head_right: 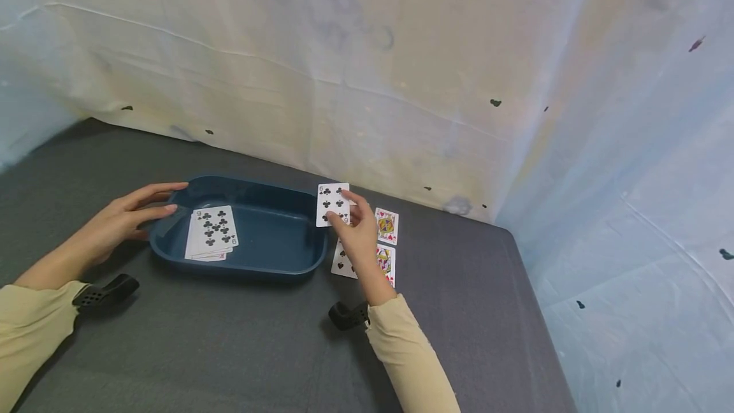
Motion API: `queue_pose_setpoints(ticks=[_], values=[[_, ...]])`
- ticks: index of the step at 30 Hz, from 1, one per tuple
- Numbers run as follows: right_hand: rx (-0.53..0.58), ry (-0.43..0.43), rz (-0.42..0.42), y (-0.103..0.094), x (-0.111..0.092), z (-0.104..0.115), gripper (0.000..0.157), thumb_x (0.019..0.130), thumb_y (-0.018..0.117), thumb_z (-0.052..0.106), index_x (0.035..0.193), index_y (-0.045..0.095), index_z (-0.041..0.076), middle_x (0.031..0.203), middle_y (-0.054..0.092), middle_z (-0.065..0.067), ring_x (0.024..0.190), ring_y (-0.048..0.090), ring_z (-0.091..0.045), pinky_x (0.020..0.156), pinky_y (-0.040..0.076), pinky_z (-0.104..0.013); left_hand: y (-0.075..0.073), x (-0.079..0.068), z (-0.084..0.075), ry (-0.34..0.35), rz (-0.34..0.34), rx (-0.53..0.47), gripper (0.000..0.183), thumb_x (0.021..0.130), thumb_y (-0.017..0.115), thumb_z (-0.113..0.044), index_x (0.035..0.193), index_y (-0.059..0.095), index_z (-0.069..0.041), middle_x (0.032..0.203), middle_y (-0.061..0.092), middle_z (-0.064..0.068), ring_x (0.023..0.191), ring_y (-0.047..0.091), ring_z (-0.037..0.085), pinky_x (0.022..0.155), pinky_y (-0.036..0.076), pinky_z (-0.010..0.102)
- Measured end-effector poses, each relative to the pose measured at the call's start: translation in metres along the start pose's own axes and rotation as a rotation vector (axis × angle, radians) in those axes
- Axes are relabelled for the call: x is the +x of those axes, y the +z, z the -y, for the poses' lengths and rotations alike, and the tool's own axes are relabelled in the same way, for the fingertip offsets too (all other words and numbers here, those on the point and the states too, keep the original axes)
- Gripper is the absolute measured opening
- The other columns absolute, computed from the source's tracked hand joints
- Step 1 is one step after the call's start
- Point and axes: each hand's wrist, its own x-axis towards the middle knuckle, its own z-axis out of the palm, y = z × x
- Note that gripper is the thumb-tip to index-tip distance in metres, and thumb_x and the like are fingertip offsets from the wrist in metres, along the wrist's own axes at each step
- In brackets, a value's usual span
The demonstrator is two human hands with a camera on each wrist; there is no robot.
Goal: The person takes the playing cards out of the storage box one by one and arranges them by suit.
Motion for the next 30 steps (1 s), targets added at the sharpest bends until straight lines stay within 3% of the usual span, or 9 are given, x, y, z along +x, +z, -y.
queue_pose_setpoints(ticks=[3, 5, 9, 15, 22, 30], values=[[-0.025, -0.002, -0.024, -0.007, 0.001, -0.004, 0.047, 0.083, 0.072, 0.006, 0.129, 0.059, 0.010, 0.090, 0.065, -0.014, 0.070, 0.059, -0.005, 0.071, 0.058, -0.040, 0.000, 0.000, 0.000, 0.001, 0.001, 0.003, 0.064, 0.100, 0.047, -0.039, 0.154, 0.020, -0.016, 0.153, 0.017, 0.029, 0.133, 0.026, 0.055, 0.090, 0.038, 0.073], [-0.041, -0.001, -0.039, -0.012, 0.002, -0.007, 0.047, 0.084, 0.072, 0.006, 0.129, 0.059, 0.009, 0.087, 0.063, -0.013, 0.068, 0.057, -0.005, 0.068, 0.058, -0.034, 0.000, 0.000, 0.000, 0.001, 0.003, 0.004, 0.064, 0.100, 0.047, -0.039, 0.154, 0.020, -0.016, 0.153, 0.017, 0.029, 0.133, 0.026, 0.055, 0.090, 0.038, 0.072], [-0.061, -0.001, -0.065, -0.021, 0.003, -0.012, 0.047, 0.084, 0.072, 0.006, 0.129, 0.058, 0.007, 0.094, 0.066, -0.021, 0.068, 0.058, -0.004, 0.061, 0.052, -0.019, 0.000, 0.000, 0.000, 0.000, 0.004, 0.002, 0.064, 0.100, 0.047, -0.039, 0.154, 0.020, -0.015, 0.153, 0.016, 0.030, 0.133, 0.026, 0.055, 0.090, 0.039, 0.072], [-0.099, 0.027, -0.109, -0.033, 0.004, -0.020, 0.047, 0.085, 0.071, 0.006, 0.129, 0.058, 0.010, 0.094, 0.065, -0.021, 0.067, 0.059, -0.011, 0.058, 0.049, -0.020, 0.000, 0.000, 0.000, 0.002, 0.002, 0.004, 0.064, 0.100, 0.047, -0.039, 0.154, 0.020, -0.015, 0.154, 0.016, 0.030, 0.133, 0.025, 0.055, 0.089, 0.039, 0.072], [-0.197, 0.071, -0.167, -0.049, 0.008, -0.035, 0.048, 0.086, 0.072, 0.011, 0.131, 0.057, 0.012, 0.108, 0.063, -0.019, 0.088, 0.062, -0.020, 0.068, 0.049, -0.023, 0.000, 0.000, 0.000, 0.001, 0.000, 0.004, 0.065, 0.100, 0.047, -0.039, 0.154, 0.019, -0.015, 0.153, 0.016, 0.030, 0.133, 0.026, 0.055, 0.090, 0.038, 0.072], [-0.235, 0.138, -0.233, -0.068, 0.013, -0.050, 0.050, 0.086, 0.070, 0.008, 0.134, 0.054, 0.010, 0.106, 0.065, -0.021, 0.071, 0.057, -0.003, 0.064, 0.048, -0.016, 0.001, 0.000, 0.000, -0.001, -0.005, 0.002, 0.065, 0.100, 0.048, -0.040, 0.154, 0.019, -0.016, 0.153, 0.016, 0.030, 0.133, 0.026, 0.055, 0.090, 0.038, 0.073]])
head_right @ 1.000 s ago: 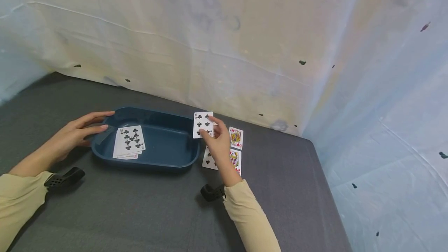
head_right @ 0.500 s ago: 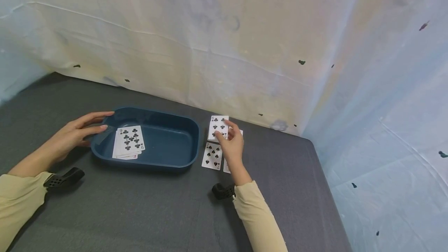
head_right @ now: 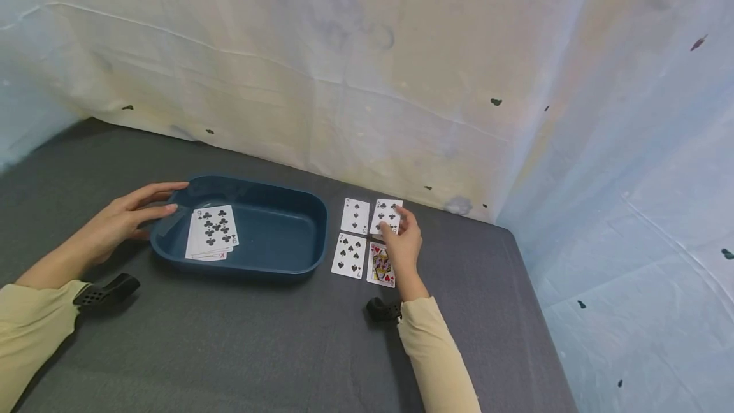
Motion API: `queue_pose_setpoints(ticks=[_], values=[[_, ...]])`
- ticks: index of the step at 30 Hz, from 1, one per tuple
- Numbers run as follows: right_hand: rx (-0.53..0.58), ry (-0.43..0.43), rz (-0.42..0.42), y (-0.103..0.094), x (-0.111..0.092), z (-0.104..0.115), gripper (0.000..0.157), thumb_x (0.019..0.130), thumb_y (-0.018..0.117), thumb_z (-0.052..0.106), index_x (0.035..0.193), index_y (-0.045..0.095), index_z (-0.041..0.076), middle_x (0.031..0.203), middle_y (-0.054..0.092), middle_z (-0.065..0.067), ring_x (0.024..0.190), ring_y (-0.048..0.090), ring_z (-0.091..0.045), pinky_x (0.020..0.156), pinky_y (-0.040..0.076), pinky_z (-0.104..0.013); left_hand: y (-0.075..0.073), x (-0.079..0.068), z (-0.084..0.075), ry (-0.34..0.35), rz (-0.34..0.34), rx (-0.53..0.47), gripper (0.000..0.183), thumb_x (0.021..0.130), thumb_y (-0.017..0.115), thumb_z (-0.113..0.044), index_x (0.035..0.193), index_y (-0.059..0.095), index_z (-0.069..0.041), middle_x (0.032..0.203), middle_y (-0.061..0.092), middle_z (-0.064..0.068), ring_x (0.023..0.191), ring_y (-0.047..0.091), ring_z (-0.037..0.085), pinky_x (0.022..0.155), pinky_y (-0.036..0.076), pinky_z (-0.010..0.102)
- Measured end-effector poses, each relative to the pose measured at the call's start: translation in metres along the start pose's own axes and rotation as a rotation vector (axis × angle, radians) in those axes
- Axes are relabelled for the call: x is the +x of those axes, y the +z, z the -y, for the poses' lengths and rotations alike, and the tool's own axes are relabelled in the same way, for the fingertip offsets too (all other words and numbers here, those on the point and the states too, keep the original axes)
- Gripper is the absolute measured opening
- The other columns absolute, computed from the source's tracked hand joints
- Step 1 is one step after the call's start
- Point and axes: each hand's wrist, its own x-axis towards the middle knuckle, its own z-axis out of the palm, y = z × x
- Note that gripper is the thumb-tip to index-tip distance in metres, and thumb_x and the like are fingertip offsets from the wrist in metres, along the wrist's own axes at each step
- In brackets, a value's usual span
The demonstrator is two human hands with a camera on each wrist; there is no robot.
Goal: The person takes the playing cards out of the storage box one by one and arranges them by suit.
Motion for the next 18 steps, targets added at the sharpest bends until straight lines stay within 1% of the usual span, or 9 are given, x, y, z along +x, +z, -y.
queue_pose_setpoints(ticks=[3, 7, 12, 15, 18], values=[[-0.030, 0.013, -0.023, -0.005, 0.003, -0.006, 0.051, 0.086, 0.070, 0.008, 0.134, 0.054, 0.009, 0.107, 0.066, -0.022, 0.071, 0.055, -0.001, 0.064, 0.047, -0.016, 0.000, 0.000, 0.000, 0.002, 0.000, -0.001, 0.065, 0.100, 0.048, -0.039, 0.154, 0.019, -0.016, 0.153, 0.017, 0.029, 0.133, 0.026, 0.055, 0.090, 0.038, 0.072], [-0.073, 0.018, -0.049, -0.010, 0.009, -0.014, 0.050, 0.087, 0.068, 0.008, 0.134, 0.052, 0.008, 0.108, 0.067, -0.023, 0.070, 0.057, -0.002, 0.063, 0.047, -0.015, 0.000, 0.000, 0.000, 0.002, 0.000, -0.001, 0.065, 0.100, 0.048, -0.039, 0.154, 0.020, -0.015, 0.153, 0.017, 0.030, 0.133, 0.026, 0.055, 0.090, 0.038, 0.072], [-0.140, 0.043, -0.087, -0.016, 0.013, -0.021, 0.050, 0.088, 0.067, 0.009, 0.135, 0.051, 0.006, 0.105, 0.067, -0.023, 0.076, 0.061, -0.013, 0.060, 0.044, -0.016, -0.001, 0.000, 0.000, 0.005, 0.000, 0.002, 0.065, 0.100, 0.048, -0.039, 0.154, 0.020, -0.015, 0.153, 0.016, 0.030, 0.133, 0.026, 0.055, 0.089, 0.038, 0.073], [-0.174, 0.053, -0.100, -0.020, 0.015, -0.024, 0.050, 0.088, 0.067, 0.010, 0.136, 0.050, 0.006, 0.105, 0.066, -0.023, 0.080, 0.063, -0.020, 0.060, 0.045, -0.017, -0.001, 0.000, 0.000, 0.005, 0.000, 0.001, 0.065, 0.100, 0.048, -0.040, 0.154, 0.020, -0.016, 0.153, 0.017, 0.029, 0.133, 0.026, 0.055, 0.090, 0.038, 0.073], [-0.195, 0.063, -0.104, -0.023, 0.017, -0.028, 0.050, 0.089, 0.065, 0.009, 0.137, 0.049, 0.006, 0.106, 0.065, -0.023, 0.080, 0.063, -0.022, 0.060, 0.046, -0.018, -0.001, 0.000, 0.000, 0.004, 0.001, 0.000, 0.066, 0.100, 0.048, -0.041, 0.154, 0.020, -0.016, 0.153, 0.017, 0.029, 0.133, 0.026, 0.054, 0.090, 0.037, 0.073]])
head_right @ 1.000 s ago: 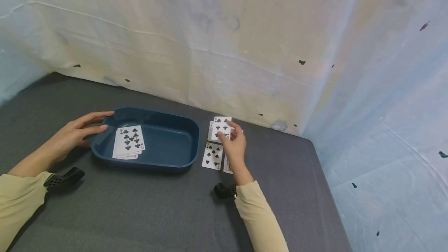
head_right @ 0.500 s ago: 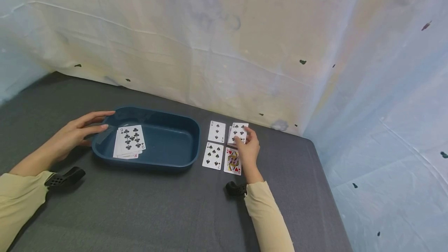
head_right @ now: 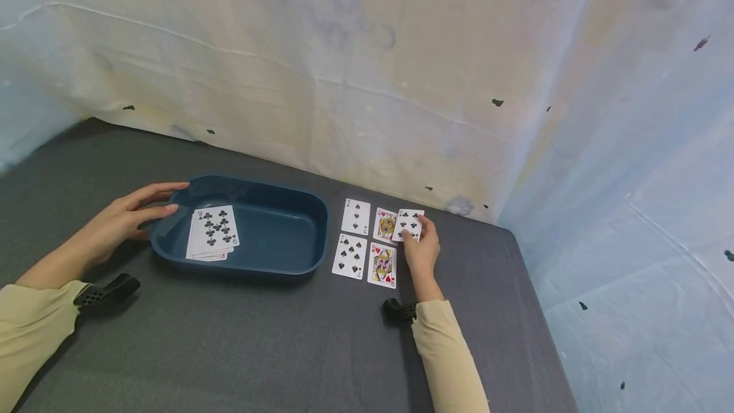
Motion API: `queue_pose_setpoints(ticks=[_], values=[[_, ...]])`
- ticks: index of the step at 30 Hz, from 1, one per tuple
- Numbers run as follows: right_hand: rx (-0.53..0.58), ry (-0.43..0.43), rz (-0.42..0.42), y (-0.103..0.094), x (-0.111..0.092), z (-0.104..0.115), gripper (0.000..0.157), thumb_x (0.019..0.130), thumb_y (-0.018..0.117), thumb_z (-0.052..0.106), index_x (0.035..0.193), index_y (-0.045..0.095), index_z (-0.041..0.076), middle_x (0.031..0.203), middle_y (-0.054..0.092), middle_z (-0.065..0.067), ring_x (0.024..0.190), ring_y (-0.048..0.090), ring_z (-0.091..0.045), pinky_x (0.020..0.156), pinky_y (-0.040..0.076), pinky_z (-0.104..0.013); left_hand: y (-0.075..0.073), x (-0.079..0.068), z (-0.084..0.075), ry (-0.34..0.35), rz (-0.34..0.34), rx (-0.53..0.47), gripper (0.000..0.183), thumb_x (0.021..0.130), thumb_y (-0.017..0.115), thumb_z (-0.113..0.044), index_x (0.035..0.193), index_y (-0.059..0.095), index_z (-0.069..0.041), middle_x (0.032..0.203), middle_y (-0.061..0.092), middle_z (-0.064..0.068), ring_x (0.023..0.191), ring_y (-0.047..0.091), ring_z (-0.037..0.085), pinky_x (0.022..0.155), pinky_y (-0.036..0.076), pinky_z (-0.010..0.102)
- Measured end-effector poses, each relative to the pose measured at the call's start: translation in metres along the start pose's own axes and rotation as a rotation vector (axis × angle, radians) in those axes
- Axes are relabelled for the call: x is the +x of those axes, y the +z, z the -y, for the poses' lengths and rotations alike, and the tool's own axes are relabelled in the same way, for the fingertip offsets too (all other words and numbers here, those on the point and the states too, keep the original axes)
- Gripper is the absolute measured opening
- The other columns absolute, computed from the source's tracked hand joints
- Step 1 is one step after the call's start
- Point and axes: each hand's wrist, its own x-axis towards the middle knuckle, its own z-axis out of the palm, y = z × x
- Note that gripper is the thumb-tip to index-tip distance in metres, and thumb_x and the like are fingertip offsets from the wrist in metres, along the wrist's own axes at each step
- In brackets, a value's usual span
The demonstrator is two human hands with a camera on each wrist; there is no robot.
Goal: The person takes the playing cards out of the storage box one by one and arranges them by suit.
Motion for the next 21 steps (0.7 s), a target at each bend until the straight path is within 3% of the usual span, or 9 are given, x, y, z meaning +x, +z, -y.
queue_pose_setpoints(ticks=[7, 11, 15, 21], values=[[-0.091, 0.029, -0.005, -0.006, 0.003, -0.003, 0.049, 0.088, 0.057, 0.008, 0.137, 0.049, 0.005, 0.105, 0.062, -0.023, 0.083, 0.057, -0.028, 0.061, 0.040, -0.025, 0.000, -0.001, -0.002, -0.003, -0.001, -0.001, 0.065, 0.100, 0.048, -0.040, 0.154, 0.019, -0.015, 0.153, 0.016, 0.030, 0.133, 0.026, 0.055, 0.090, 0.037, 0.073], [-0.163, 0.024, 0.030, -0.010, 0.007, -0.008, 0.049, 0.088, 0.055, 0.009, 0.136, 0.048, 0.002, 0.115, 0.058, -0.027, 0.098, 0.056, -0.036, 0.078, 0.047, -0.041, 0.001, -0.001, -0.002, 0.005, -0.005, -0.009, 0.065, 0.100, 0.048, -0.039, 0.153, 0.020, -0.015, 0.153, 0.017, 0.029, 0.132, 0.027, 0.053, 0.091, 0.038, 0.072], [-0.286, -0.023, 0.106, -0.015, 0.011, -0.012, 0.048, 0.088, 0.059, 0.014, 0.133, 0.050, -0.001, 0.127, 0.053, -0.031, 0.116, 0.050, -0.043, 0.097, 0.040, -0.053, 0.000, -0.001, -0.001, 0.009, -0.004, -0.016, 0.064, 0.100, 0.049, -0.038, 0.153, 0.021, -0.016, 0.153, 0.018, 0.029, 0.132, 0.029, 0.052, 0.090, 0.039, 0.071], [-0.454, -0.055, 0.176, -0.018, 0.011, -0.009, 0.044, 0.090, 0.061, 0.020, 0.127, 0.057, -0.003, 0.122, 0.049, -0.034, 0.116, 0.040, -0.045, 0.098, 0.033, -0.054, 0.001, 0.000, 0.000, 0.004, -0.003, -0.013, 0.064, 0.100, 0.048, -0.038, 0.154, 0.020, -0.016, 0.153, 0.017, 0.029, 0.132, 0.028, 0.053, 0.090, 0.039, 0.072]])
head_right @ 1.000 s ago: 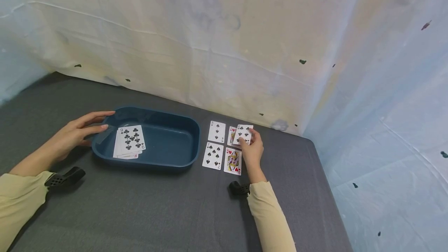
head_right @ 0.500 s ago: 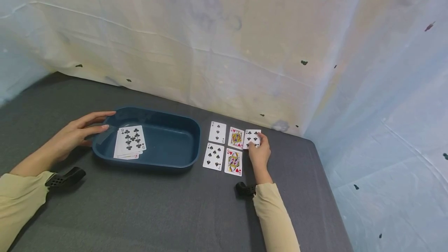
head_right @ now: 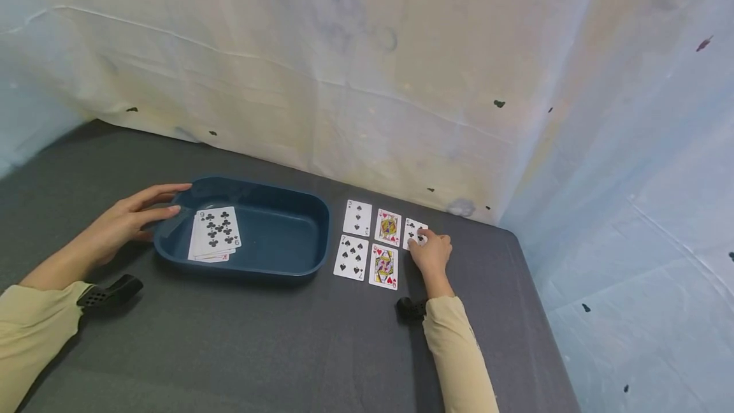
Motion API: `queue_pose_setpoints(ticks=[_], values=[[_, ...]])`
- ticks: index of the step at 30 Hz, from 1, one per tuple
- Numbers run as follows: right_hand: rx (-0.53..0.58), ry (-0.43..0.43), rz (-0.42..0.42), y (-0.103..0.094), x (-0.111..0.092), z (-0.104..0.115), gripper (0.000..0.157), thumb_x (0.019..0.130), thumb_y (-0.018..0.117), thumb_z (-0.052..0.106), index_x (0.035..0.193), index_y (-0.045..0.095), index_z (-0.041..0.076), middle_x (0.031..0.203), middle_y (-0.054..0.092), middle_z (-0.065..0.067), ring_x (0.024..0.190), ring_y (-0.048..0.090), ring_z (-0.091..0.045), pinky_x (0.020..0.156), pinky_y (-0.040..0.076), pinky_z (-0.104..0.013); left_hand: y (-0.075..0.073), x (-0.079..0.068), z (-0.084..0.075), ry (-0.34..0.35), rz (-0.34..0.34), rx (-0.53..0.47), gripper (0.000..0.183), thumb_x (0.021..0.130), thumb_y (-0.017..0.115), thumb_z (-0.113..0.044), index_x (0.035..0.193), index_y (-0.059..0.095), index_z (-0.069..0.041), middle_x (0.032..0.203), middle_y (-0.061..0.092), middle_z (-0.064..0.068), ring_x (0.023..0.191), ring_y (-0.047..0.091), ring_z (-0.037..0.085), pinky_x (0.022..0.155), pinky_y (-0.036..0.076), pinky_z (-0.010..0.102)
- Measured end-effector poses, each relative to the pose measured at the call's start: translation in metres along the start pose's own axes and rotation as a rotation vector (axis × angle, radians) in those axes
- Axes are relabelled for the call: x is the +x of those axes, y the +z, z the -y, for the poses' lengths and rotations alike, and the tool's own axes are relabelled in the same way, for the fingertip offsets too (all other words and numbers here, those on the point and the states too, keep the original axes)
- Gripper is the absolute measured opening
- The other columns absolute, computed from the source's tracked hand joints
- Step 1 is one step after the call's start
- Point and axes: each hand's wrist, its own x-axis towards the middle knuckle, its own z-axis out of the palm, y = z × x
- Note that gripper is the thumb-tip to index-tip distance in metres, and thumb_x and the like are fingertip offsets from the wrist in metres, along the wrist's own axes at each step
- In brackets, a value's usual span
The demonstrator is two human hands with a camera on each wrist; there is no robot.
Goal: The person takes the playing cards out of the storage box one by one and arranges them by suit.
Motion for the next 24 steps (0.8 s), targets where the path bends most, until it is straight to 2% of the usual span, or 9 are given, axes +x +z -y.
queue_pose_setpoints(ticks=[4, 8, 17, 24], values=[[-0.017, 0.017, 0.016, -0.001, -0.001, 0.003, 0.043, 0.091, 0.060, 0.022, 0.127, 0.058, -0.002, 0.123, 0.046, -0.034, 0.116, 0.038, -0.045, 0.097, 0.031, -0.054, 0.000, -0.001, 0.000, 0.000, 0.001, 0.003, 0.064, 0.100, 0.048, -0.038, 0.154, 0.020, -0.015, 0.153, 0.017, 0.029, 0.132, 0.027, 0.053, 0.090, 0.039, 0.072], [0.021, 0.031, 0.010, -0.003, -0.002, 0.007, 0.045, 0.091, 0.058, 0.020, 0.130, 0.055, -0.003, 0.122, 0.050, -0.032, 0.117, 0.038, -0.044, 0.098, 0.030, -0.054, 0.000, -0.001, -0.001, 0.000, 0.001, 0.005, 0.064, 0.100, 0.048, -0.039, 0.154, 0.020, -0.015, 0.153, 0.017, 0.029, 0.132, 0.027, 0.054, 0.090, 0.039, 0.072], [0.290, 0.084, -0.030, -0.010, -0.006, 0.036, 0.044, 0.094, 0.057, 0.021, 0.133, 0.053, 0.002, 0.135, 0.046, -0.025, 0.125, 0.045, -0.038, 0.099, 0.041, -0.051, -0.001, 0.000, -0.001, -0.011, 0.002, 0.010, 0.065, 0.100, 0.047, -0.040, 0.154, 0.020, -0.016, 0.154, 0.016, 0.029, 0.133, 0.025, 0.054, 0.090, 0.039, 0.072], [0.455, -0.005, -0.014, -0.017, -0.017, 0.071, 0.042, 0.094, 0.060, 0.022, 0.132, 0.055, 0.005, 0.137, 0.049, -0.020, 0.128, 0.046, -0.034, 0.103, 0.041, -0.049, 0.000, -0.001, -0.003, -0.015, 0.005, 0.005, 0.065, 0.100, 0.047, -0.040, 0.154, 0.019, -0.016, 0.154, 0.016, 0.029, 0.133, 0.025, 0.054, 0.090, 0.039, 0.072]])
